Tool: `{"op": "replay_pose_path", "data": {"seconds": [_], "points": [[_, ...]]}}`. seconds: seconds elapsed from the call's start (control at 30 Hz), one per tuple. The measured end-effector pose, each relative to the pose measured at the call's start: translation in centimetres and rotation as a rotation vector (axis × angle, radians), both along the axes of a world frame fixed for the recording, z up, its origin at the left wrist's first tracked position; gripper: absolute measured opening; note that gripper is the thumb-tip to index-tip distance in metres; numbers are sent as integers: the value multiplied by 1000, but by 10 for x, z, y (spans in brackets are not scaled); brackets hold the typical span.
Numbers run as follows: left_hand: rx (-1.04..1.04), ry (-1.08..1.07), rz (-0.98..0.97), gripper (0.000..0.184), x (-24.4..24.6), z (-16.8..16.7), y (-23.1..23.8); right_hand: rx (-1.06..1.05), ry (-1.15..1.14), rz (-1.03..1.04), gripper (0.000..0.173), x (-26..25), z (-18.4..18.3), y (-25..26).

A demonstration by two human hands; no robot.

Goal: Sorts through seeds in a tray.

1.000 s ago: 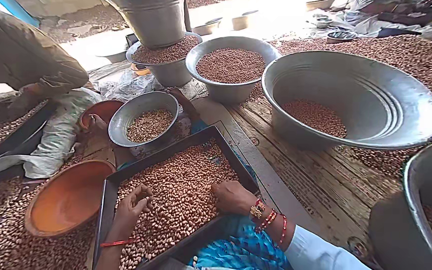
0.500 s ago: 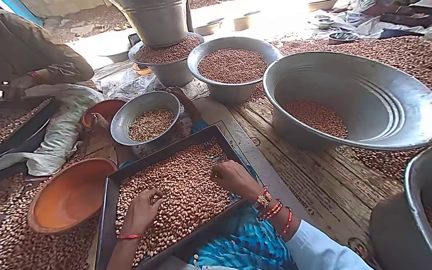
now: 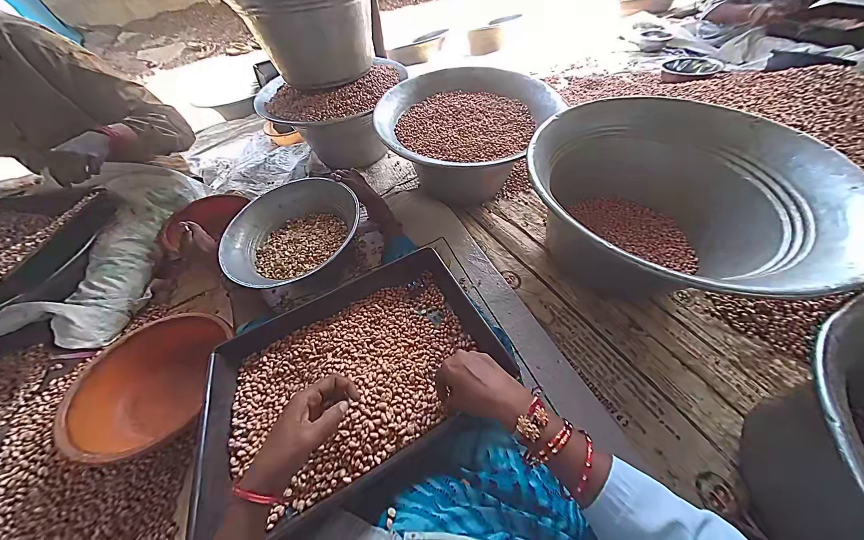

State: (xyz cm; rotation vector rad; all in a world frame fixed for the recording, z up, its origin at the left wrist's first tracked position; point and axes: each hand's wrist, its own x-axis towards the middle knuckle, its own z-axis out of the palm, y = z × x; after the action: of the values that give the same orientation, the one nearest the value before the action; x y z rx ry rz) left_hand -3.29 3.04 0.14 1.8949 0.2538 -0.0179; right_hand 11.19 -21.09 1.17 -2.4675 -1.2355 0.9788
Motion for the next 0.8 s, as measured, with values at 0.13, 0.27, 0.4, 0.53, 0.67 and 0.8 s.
{"op": "replay_pose_path", "data": {"seconds": [0.13, 0.27, 0.4, 0.53, 0.67, 0.8], "points": [[559, -82, -235, 15, 8, -2, -54, -8, 3, 4, 17, -1, -5, 2], [855, -33, -304, 12, 14, -8, -80, -9, 13, 34, 17, 2, -8, 1], [851, 56, -326, 12, 20, -6, -84, 149, 64, 27, 20, 12, -16, -6], [408, -116, -123, 14, 17, -8, -44, 518, 273, -119, 25, 23, -27, -15], [170, -123, -94, 24, 3, -3, -9, 666, 606, -298, 27, 25, -27, -19], [590, -141, -198, 17, -11, -10, -34, 443, 274, -109, 21, 21, -16, -12]]}}
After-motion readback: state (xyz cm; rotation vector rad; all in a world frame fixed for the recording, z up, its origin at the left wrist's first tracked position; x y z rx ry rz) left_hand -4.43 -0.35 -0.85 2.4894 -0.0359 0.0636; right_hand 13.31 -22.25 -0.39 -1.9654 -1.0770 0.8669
